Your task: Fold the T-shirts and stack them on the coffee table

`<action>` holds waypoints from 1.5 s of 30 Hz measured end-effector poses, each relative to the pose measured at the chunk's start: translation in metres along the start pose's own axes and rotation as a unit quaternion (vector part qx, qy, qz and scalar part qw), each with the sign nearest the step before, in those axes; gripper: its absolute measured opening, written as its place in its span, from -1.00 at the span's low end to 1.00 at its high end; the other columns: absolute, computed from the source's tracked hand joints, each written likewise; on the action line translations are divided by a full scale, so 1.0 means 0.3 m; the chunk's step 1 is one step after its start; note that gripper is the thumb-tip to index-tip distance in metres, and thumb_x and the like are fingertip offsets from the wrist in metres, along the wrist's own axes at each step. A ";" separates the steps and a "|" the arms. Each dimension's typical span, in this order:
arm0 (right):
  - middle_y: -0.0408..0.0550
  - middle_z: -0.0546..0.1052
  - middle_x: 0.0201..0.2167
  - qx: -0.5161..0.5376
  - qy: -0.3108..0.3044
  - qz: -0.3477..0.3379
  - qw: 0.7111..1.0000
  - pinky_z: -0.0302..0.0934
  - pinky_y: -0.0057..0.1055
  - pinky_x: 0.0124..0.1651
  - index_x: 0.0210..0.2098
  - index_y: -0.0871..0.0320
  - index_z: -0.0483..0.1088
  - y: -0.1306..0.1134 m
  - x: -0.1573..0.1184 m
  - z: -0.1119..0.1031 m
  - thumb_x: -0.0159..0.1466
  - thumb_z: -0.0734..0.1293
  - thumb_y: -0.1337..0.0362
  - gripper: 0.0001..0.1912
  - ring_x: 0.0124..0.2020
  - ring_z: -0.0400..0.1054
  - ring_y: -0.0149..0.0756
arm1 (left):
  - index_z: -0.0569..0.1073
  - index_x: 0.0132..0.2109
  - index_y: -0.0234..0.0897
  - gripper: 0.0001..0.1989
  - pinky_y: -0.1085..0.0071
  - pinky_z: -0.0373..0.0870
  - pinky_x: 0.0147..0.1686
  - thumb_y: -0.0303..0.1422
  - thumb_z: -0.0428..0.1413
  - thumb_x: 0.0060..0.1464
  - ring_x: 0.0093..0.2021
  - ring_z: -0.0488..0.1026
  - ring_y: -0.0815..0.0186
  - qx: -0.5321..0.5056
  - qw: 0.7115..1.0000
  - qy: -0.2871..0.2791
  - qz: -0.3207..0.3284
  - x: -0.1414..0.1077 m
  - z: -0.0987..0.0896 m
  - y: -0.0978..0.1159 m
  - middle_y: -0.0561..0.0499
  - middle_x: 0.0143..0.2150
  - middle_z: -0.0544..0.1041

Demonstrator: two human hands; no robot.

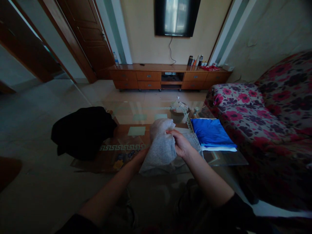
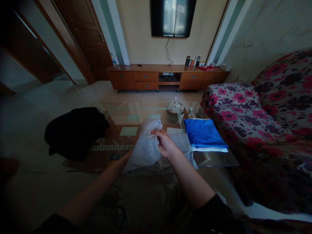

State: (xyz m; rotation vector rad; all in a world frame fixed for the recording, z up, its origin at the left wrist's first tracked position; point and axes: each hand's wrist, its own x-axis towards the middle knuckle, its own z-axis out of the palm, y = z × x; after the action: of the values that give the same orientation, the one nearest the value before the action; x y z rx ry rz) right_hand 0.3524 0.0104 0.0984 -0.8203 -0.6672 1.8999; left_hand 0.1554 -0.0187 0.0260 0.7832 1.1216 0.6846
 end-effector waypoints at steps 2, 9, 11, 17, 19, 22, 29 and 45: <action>-0.15 0.54 -0.53 -0.028 0.005 -0.015 0.999 0.50 -0.38 -0.26 -0.28 0.16 0.40 -0.028 -0.005 -0.021 0.14 0.48 0.32 -0.80 -0.36 0.56 -0.22 | 0.58 -0.07 -0.17 -0.73 0.15 0.52 -0.11 -0.12 0.20 0.20 -0.02 0.55 0.04 -0.010 1.000 0.016 -0.007 0.008 -0.047 -0.006 -0.16 -0.04 0.62; -0.05 0.56 -0.46 -0.173 0.080 0.029 0.981 0.47 -0.37 -0.32 -0.23 0.15 0.41 -0.093 -0.007 -0.216 0.19 0.40 0.27 -0.84 -0.33 0.56 -0.19 | 0.54 -0.11 -0.29 -0.49 0.35 0.42 -0.32 0.03 0.25 -0.05 -0.26 0.56 0.20 0.055 0.980 0.183 0.051 0.036 -0.254 -0.025 -0.11 -0.18 0.63; 0.00 0.59 -0.36 -0.241 0.117 0.064 0.961 0.47 -0.35 -0.33 -0.13 0.15 0.41 -0.061 0.004 -0.289 0.20 0.42 0.22 -0.73 -0.28 0.57 -0.17 | 0.53 -0.15 -0.30 -0.49 0.37 0.38 -0.37 0.05 0.22 -0.04 -0.30 0.54 0.19 0.116 0.974 0.191 0.030 0.048 -0.266 -0.047 -0.12 -0.22 0.63; 0.00 0.59 -0.19 -0.378 0.153 0.093 0.908 0.34 -0.46 -0.51 0.23 0.12 0.19 0.027 0.021 -0.400 0.06 0.57 0.23 -0.17 -0.37 0.51 -0.24 | 0.53 -0.29 -0.29 -0.61 0.35 0.34 -0.39 -0.01 0.21 -0.02 -0.27 0.54 0.08 0.235 0.955 0.181 0.026 0.060 -0.247 -0.074 -0.15 -0.33 0.62; -0.05 0.58 -0.23 -0.365 0.128 0.066 0.920 0.34 -0.46 -0.50 0.29 0.09 0.15 0.020 0.018 -0.391 0.05 0.57 0.26 -0.11 -0.42 0.49 -0.28 | 0.54 -0.32 -0.28 -0.64 0.34 0.34 -0.37 -0.04 0.21 -0.01 -0.23 0.54 0.05 0.255 0.949 0.183 0.036 0.054 -0.240 -0.064 -0.14 -0.35 0.62; -0.10 0.56 -0.23 -0.340 0.100 0.005 0.935 0.38 -0.42 -0.44 0.36 -0.02 0.11 -0.010 0.010 -0.376 0.09 0.54 0.26 -0.08 -0.46 0.45 -0.33 | 0.54 -0.35 -0.26 -0.69 0.34 0.34 -0.36 -0.08 0.20 0.00 -0.22 0.54 0.03 0.267 0.945 0.183 0.042 0.042 -0.227 -0.047 -0.13 -0.38 0.62; 0.04 0.59 -0.26 -0.559 0.161 0.059 0.811 0.39 -0.38 -0.34 0.24 0.21 0.24 -0.017 0.014 -0.463 0.05 0.52 0.37 -0.21 -0.41 0.49 -0.26 | 0.54 -0.36 -0.23 -0.68 0.34 0.29 -0.35 -0.05 0.18 0.04 -0.24 0.53 0.04 0.344 0.915 0.193 0.084 0.050 -0.220 -0.061 -0.15 -0.34 0.62; 0.30 0.56 -0.07 -0.682 0.176 0.105 0.702 0.37 -0.24 -0.12 0.31 0.36 0.18 -0.015 0.033 -0.480 0.26 0.43 0.21 -0.28 -0.15 0.53 -0.04 | 0.47 -0.38 -0.25 -0.60 0.30 0.22 -0.31 -0.03 0.04 0.22 -0.37 0.45 0.15 0.469 0.838 0.234 0.151 0.079 -0.234 -0.099 -0.13 -0.40 0.52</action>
State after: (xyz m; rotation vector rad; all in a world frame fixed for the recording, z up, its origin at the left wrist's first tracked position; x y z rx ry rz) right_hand 0.4620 0.0371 0.0084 -2.1628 -1.8147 1.0495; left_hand 0.0980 -0.0023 -0.0269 1.7202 1.8463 0.5750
